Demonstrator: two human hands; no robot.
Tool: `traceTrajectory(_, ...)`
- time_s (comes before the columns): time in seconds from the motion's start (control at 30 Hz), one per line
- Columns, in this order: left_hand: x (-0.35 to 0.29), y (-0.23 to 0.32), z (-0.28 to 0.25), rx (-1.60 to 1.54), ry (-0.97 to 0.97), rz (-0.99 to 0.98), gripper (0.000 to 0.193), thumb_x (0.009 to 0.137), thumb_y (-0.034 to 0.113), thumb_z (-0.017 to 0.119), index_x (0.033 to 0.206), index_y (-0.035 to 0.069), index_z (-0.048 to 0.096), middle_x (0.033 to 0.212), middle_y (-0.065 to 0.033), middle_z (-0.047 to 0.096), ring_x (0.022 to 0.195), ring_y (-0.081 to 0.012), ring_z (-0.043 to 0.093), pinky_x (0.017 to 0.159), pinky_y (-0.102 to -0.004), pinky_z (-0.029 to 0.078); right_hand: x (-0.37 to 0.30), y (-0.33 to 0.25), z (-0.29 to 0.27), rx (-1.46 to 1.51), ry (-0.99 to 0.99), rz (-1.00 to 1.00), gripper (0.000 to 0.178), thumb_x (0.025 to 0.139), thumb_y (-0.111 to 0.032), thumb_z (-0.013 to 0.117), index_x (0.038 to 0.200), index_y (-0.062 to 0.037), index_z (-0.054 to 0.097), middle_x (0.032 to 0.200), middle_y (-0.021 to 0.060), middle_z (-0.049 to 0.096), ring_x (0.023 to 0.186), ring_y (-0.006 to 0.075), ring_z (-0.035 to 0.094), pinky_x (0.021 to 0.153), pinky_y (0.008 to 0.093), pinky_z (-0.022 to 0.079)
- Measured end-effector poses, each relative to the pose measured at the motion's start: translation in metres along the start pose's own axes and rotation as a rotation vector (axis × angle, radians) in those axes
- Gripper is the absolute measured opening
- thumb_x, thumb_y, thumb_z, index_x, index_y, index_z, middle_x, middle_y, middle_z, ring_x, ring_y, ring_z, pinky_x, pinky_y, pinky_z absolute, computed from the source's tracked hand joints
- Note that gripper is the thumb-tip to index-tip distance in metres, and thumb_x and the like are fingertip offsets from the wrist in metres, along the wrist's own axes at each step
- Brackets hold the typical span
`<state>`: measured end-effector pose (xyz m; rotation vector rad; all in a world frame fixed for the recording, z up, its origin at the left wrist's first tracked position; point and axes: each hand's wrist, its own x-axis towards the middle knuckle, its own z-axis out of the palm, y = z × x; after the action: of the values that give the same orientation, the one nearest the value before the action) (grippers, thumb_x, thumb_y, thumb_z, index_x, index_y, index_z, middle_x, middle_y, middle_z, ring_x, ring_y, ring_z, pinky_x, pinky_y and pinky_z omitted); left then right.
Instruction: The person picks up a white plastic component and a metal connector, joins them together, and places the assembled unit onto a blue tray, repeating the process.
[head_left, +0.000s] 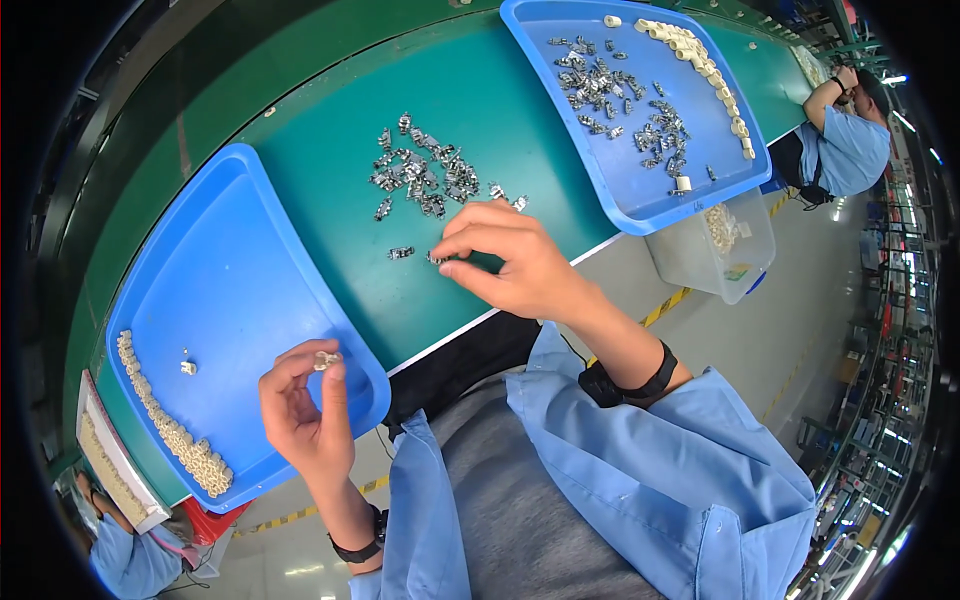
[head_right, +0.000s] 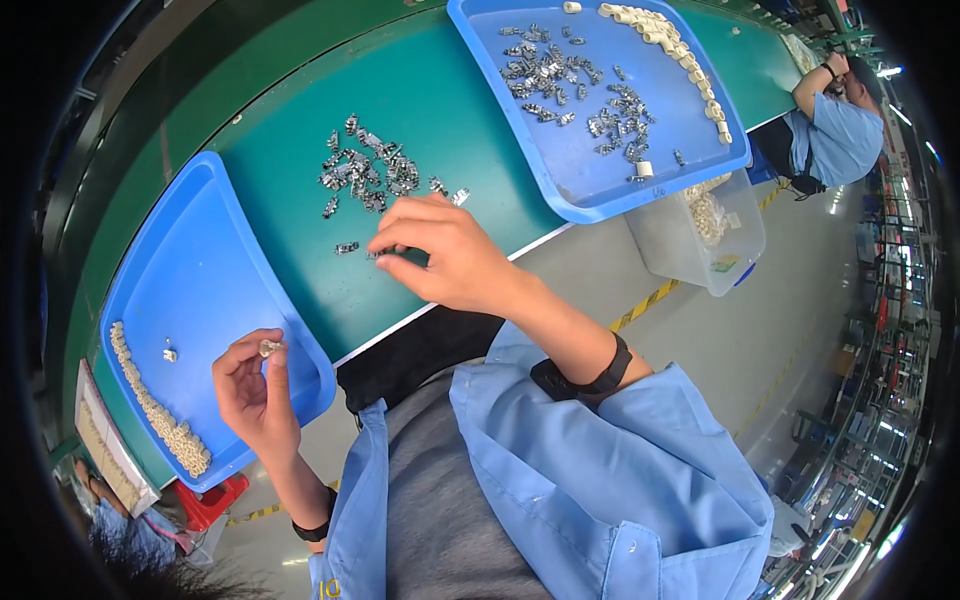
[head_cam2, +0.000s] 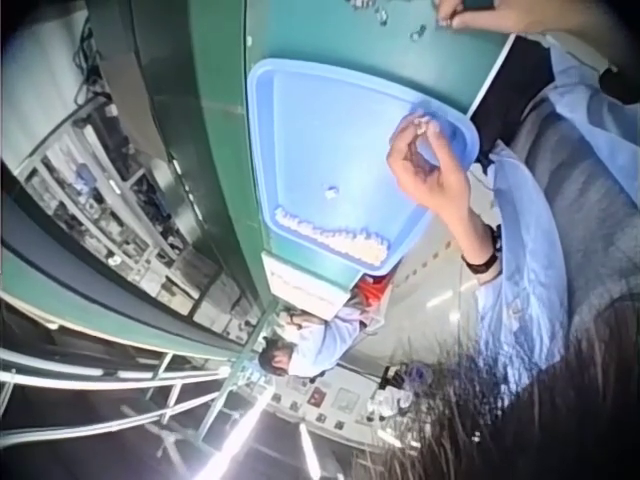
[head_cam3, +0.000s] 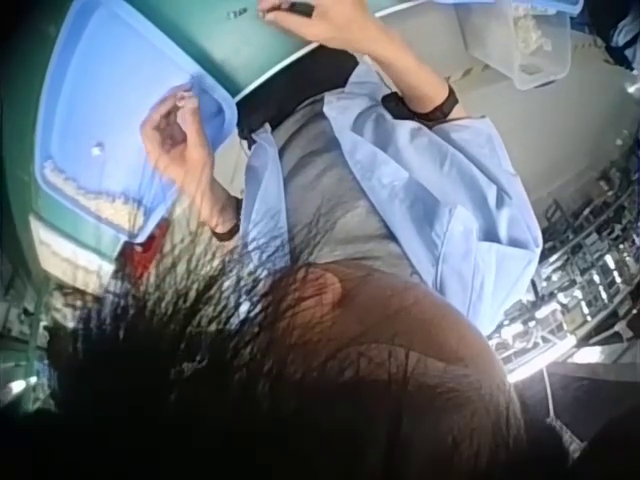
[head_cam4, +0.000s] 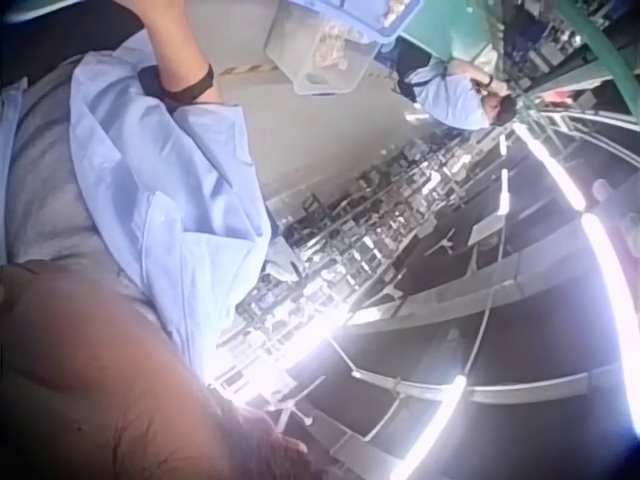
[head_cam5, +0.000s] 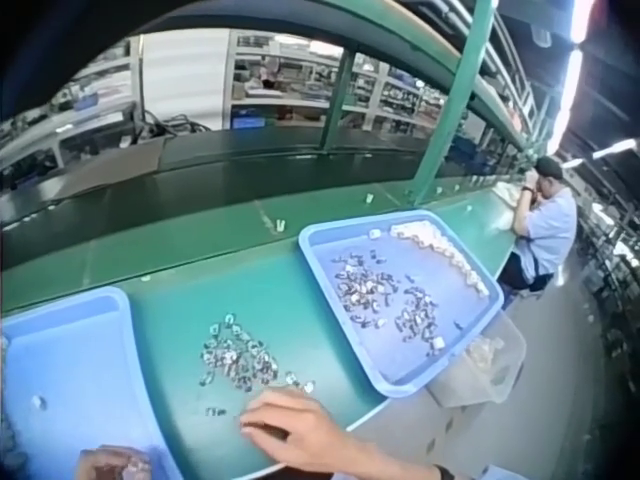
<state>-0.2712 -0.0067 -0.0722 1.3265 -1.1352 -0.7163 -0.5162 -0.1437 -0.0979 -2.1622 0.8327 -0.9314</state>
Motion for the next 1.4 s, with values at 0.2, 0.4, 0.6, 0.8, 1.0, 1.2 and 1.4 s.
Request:
traceTrajectory(0.2,0.001,0.014,0.008,-0.249,-0.124,-0.101,0.018,0.092,-0.010,0.067,0.109,-0.006,0.062,0.110,-0.0212,0.067,0.099,-0.0240,0.069,0.085,-0.0332,0.057,0.004,-0.030,-0.005,0.477,0.033,-0.021,0.020,0.083,0.010,0.075,0.101,0.0026,0.078,0.095,0.0113,0.069,0.082,0.0175,0.067,0.067,0.0290,0.052)
traceTrajectory(0.4,-0.004,0.020,0.010,-0.451,-0.223,-0.090,0.030,0.089,-0.011,0.070,0.119,-0.008,0.065,0.113,-0.0224,0.065,0.098,-0.0239,0.069,0.081,-0.0313,0.058,0.023,-0.069,-0.008,0.606,0.062,-0.204,0.022,0.081,0.009,0.078,0.103,0.0045,0.078,0.093,0.0145,0.069,0.074,0.0162,0.066,0.058,0.0257,0.050)
traceTrajectory(0.6,-0.004,0.030,0.014,-0.469,-0.202,-0.132,0.030,0.088,-0.008,0.073,0.118,-0.009,0.067,0.112,-0.0224,0.066,0.096,-0.0232,0.068,0.079,-0.0311,0.057,0.030,-0.080,-0.002,0.669,0.068,-0.248,0.023,0.078,0.009,0.082,0.101,0.0037,0.079,0.093,0.0149,0.070,0.068,0.0149,0.064,0.053,0.0251,0.049)
traceTrajectory(0.8,-0.004,0.031,0.010,-0.450,-0.251,-0.121,0.029,0.087,-0.005,0.076,0.115,-0.010,0.069,0.110,-0.0233,0.067,0.095,-0.0230,0.068,0.078,-0.0309,0.056,0.028,-0.080,-0.002,0.655,0.005,-0.242,0.021,0.078,0.008,0.083,0.098,0.0037,0.079,0.092,0.0140,0.071,0.068,0.0159,0.065,0.053,0.0254,0.049)
traceTrajectory(1.0,-0.004,0.035,0.011,-0.465,-0.251,-0.170,0.027,0.086,-0.005,0.076,0.112,-0.010,0.071,0.108,-0.0236,0.069,0.092,-0.0233,0.069,0.077,-0.0316,0.057,0.026,-0.082,-0.005,0.613,-0.018,-0.243,0.019,0.077,0.007,0.082,0.096,0.0031,0.079,0.089,0.0129,0.070,0.069,0.0162,0.065,0.052,0.0256,0.049)
traceTrajectory(1.2,-0.003,0.035,0.011,-0.498,-0.263,-0.199,0.027,0.085,-0.006,0.077,0.111,-0.010,0.072,0.106,-0.0228,0.070,0.091,-0.0233,0.069,0.076,-0.0318,0.057,0.024,-0.082,-0.007,0.558,-0.034,-0.251,0.019,0.076,0.005,0.083,0.094,0.0025,0.079,0.088,0.0123,0.070,0.068,0.0166,0.065,0.052,0.0258,0.049)
traceTrajectory(1.4,-0.002,0.029,0.003,-0.479,-0.325,-0.175,0.029,0.085,-0.007,0.076,0.113,-0.008,0.073,0.107,-0.0226,0.070,0.089,-0.0217,0.069,0.075,-0.0302,0.057,0.024,-0.087,-0.007,0.508,-0.104,-0.217,0.017,0.076,0.003,0.083,0.093,0.0024,0.079,0.089,0.0119,0.070,0.070,0.0178,0.066,0.054,0.0279,0.050)
